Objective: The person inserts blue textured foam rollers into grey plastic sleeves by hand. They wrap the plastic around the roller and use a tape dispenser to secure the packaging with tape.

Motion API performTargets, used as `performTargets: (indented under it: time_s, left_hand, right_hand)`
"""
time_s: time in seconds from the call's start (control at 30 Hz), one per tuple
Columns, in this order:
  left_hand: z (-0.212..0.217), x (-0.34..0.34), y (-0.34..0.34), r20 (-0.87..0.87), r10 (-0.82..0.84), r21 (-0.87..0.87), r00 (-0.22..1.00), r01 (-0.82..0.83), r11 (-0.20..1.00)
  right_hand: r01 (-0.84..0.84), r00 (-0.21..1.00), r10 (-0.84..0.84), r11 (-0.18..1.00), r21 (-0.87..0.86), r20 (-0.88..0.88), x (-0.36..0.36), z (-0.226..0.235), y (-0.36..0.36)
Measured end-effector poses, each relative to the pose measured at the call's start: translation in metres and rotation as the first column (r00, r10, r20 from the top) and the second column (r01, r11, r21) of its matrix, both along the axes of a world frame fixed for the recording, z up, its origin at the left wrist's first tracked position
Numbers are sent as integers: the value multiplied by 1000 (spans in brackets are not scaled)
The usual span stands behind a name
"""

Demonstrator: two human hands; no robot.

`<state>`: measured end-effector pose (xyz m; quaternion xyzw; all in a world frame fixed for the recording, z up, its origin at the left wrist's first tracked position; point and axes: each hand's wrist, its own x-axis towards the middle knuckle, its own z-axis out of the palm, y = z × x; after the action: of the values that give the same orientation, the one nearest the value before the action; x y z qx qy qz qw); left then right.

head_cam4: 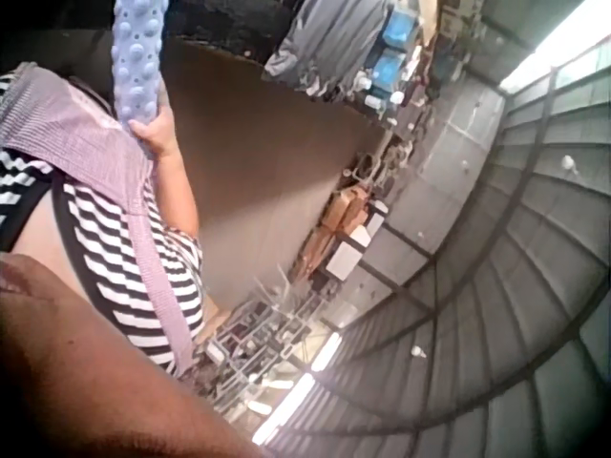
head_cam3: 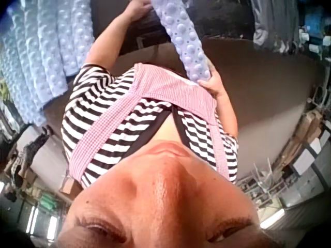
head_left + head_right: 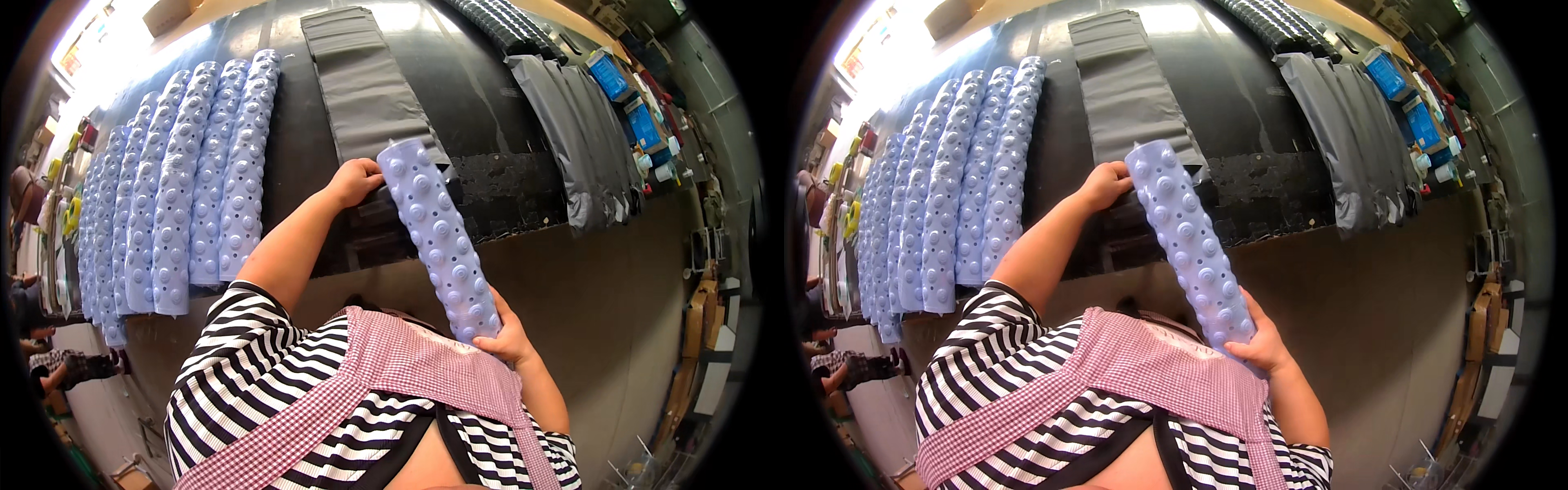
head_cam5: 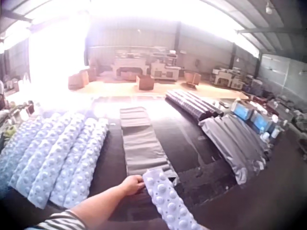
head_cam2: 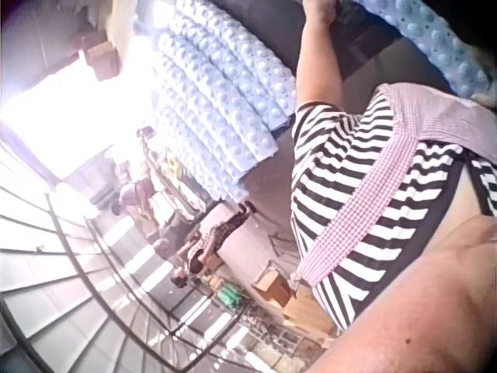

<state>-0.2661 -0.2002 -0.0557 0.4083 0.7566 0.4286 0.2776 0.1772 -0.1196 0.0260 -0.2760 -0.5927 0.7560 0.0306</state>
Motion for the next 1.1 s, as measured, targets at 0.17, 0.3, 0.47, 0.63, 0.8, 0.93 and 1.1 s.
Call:
performTargets:
  time_s: [0.17, 0.3, 0.47, 0.63, 0.8, 0.93, 1.1]
  left_hand:
    - [6, -16, -1, 437, 70, 46, 897, -100, 994]
    - [26, 3, -9, 317, 28, 392, 948, -158, 907]
    - [44, 7, -11, -516, 211, 559, 830, 139, 818]
    - [78, -13, 10, -528, 255, 617, 810, 160, 770]
    - [118, -83, 67, -580, 145, 590, 802, 290, 753]
    - [159, -105, 102, -670, 514, 682, 535, 169, 712]
    - [154, -123, 124, 709, -134, 610, 693, -507, 609]
  right_hand:
    - [-94, 968, -35, 868, 487, 248, 7, 1, -27]
    - [-72, 978, -47, 838, 541, 204, 5, 2, -34]
    - [93, 990, -116, 965, 247, 79, -18, 14, -32]
    - [105, 993, -104, 994, 20, -61, -65, 15, -11]
    - [87, 978, -92, 996, -35, -186, -146, 24, 12]
    - [104, 954, -90, 994, 32, -286, -209, 35, 38]
    - [147, 971, -41, 876, 459, -234, -258, 12, 21]
